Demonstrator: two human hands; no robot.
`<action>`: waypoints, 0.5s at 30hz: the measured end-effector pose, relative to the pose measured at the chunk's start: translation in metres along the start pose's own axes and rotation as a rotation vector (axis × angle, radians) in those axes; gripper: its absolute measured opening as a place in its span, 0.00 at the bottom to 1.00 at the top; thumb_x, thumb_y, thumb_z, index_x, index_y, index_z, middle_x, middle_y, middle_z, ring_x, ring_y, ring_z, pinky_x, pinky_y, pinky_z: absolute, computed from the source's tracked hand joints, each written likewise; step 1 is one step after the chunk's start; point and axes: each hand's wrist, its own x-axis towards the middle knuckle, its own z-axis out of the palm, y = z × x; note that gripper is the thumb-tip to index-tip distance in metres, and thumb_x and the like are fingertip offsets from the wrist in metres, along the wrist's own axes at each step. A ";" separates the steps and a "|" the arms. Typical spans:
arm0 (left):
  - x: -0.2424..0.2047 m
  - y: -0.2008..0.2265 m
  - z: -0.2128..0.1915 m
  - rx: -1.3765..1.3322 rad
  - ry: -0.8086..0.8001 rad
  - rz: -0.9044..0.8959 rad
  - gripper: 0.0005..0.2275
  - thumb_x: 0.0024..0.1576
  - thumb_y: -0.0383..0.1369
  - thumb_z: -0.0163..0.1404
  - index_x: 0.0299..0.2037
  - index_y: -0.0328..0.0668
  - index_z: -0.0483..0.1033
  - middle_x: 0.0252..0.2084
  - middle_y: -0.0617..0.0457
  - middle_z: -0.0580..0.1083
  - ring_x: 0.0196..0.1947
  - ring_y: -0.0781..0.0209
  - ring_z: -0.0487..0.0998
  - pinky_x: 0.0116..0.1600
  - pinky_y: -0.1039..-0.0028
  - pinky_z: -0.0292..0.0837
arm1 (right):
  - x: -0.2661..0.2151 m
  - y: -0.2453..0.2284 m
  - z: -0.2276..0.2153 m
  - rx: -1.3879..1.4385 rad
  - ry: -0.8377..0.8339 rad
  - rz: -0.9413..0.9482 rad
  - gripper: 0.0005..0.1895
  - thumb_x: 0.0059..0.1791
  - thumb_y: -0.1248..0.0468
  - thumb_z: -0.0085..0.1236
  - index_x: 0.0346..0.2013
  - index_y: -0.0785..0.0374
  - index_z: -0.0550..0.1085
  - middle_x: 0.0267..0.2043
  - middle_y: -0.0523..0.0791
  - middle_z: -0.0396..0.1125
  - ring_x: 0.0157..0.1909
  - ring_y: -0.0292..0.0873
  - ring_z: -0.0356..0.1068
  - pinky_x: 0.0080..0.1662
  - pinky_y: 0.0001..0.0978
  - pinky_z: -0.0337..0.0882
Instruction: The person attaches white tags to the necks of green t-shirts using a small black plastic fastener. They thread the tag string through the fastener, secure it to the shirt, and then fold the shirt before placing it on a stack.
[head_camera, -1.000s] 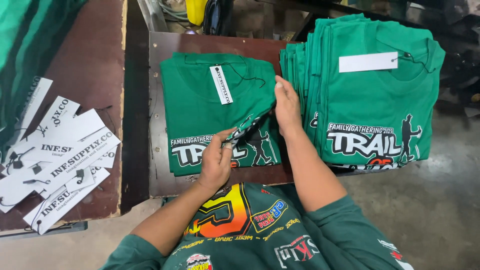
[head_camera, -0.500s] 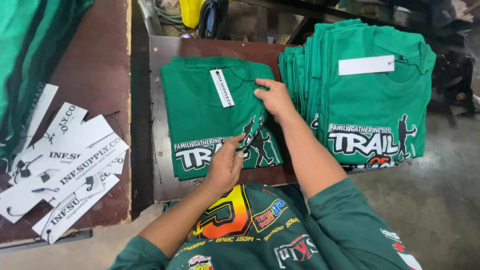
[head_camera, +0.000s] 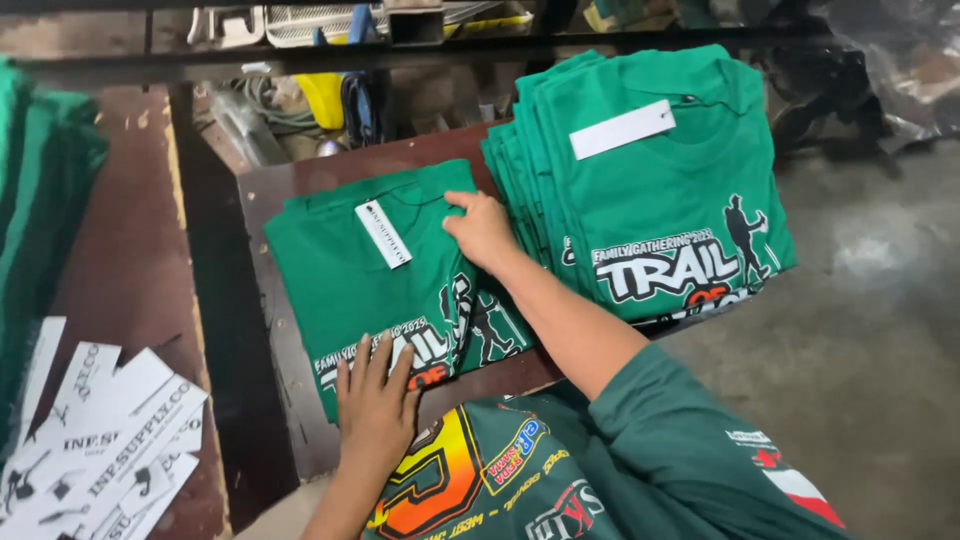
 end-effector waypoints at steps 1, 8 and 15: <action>-0.003 -0.005 0.000 -0.059 0.024 0.026 0.23 0.58 0.36 0.52 0.66 0.51 0.70 0.72 0.48 0.64 0.76 0.40 0.57 0.74 0.41 0.48 | 0.000 0.001 0.000 0.012 -0.014 0.021 0.27 0.41 0.60 0.59 0.57 0.54 0.79 0.61 0.57 0.69 0.63 0.55 0.70 0.66 0.39 0.64; -0.003 -0.010 -0.001 -0.004 -0.032 -0.013 0.33 0.47 0.30 0.57 0.68 0.53 0.66 0.76 0.46 0.59 0.77 0.42 0.55 0.73 0.45 0.53 | -0.019 -0.017 -0.015 -0.008 -0.025 0.161 0.29 0.40 0.49 0.62 0.57 0.46 0.79 0.58 0.47 0.73 0.56 0.49 0.74 0.56 0.37 0.71; -0.011 -0.020 0.012 0.071 0.015 -0.129 0.33 0.44 0.35 0.53 0.67 0.57 0.69 0.76 0.50 0.61 0.79 0.42 0.52 0.72 0.41 0.53 | -0.041 -0.030 -0.022 0.065 -0.040 0.207 0.28 0.46 0.56 0.57 0.63 0.44 0.74 0.75 0.63 0.49 0.19 0.39 0.65 0.42 0.43 0.75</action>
